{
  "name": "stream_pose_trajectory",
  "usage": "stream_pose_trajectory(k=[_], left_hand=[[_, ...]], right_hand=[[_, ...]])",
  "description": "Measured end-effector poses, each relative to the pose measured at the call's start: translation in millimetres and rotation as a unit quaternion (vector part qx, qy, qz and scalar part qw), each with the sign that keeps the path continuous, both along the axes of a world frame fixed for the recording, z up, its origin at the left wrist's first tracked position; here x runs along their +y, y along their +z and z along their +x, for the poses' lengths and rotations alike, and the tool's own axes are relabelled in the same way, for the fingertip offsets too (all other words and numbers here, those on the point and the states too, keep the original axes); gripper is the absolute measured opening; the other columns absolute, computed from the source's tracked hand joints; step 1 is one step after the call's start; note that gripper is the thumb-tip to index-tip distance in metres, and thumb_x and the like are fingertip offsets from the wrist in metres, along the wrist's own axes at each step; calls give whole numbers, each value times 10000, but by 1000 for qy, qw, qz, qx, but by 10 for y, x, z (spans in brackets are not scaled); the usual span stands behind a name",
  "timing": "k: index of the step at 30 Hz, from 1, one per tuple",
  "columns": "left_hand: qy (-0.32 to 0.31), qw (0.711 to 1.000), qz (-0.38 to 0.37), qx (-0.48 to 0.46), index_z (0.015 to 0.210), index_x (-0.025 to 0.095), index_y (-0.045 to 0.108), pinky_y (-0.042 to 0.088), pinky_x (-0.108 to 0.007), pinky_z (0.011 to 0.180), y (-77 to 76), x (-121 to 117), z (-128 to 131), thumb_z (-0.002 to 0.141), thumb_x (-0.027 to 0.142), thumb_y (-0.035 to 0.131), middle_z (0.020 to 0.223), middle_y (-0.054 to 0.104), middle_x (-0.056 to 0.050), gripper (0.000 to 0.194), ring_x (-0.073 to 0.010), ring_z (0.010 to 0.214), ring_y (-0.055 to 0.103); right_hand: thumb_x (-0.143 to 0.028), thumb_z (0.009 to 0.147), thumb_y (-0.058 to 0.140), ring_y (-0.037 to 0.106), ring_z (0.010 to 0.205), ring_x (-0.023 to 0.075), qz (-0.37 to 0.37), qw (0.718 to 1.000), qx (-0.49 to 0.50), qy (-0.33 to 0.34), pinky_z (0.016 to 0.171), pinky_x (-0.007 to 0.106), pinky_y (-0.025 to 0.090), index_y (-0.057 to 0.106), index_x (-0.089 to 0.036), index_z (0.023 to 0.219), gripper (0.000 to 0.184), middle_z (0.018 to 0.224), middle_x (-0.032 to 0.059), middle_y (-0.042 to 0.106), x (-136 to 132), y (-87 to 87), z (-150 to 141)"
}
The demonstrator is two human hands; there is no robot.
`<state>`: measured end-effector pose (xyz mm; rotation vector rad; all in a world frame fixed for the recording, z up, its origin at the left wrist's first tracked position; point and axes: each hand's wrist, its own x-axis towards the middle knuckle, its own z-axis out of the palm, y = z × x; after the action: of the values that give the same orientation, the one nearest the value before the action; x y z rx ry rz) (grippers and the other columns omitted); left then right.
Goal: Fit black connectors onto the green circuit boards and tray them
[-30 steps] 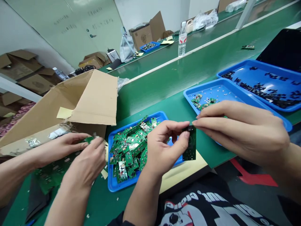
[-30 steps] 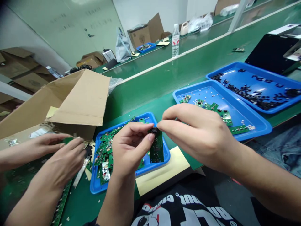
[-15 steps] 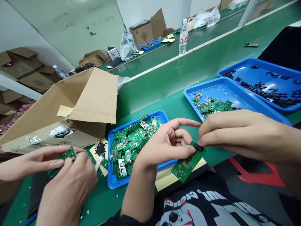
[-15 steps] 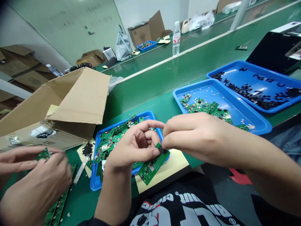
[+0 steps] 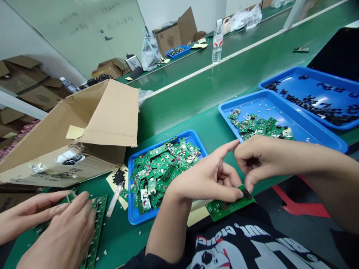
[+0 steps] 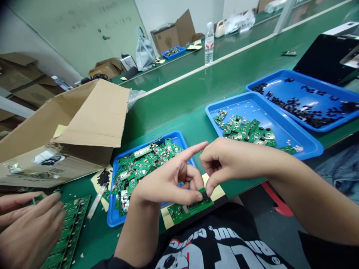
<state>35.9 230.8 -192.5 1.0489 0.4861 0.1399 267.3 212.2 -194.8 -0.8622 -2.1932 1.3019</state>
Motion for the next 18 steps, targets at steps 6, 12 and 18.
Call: stream_pose_trajectory(k=[6,12,18], left_hand=[[88,996,-7,-29,1715,221,267,500,-185,583,24,-20,-21,640,35,954,732,714,48,1290,-84,595,614],[206,977,44,-19,1667,181,338,448,-182,588,2,-111,-21,672,123,983,722,667,74,1187,-71,594,582],[312,945,101,6,1609,158,384,435,-185,602,-55,-204,53,761,203,924,719,609,92,1006,-72,619,545]], right_hand=[[-816,884,702,565,483,100,-88,994,70,-7,449,193,414,609,-164,668,694,566,3,610,139,-215,-64],[-752,984,630,655,500,127,-41,977,163,-127,473,203,544,727,-153,848,622,678,47,709,-23,-320,-101],[-332,982,784,765,792,134,180,926,144,-300,710,175,626,801,-253,1032,95,922,27,797,-390,-346,-305]])
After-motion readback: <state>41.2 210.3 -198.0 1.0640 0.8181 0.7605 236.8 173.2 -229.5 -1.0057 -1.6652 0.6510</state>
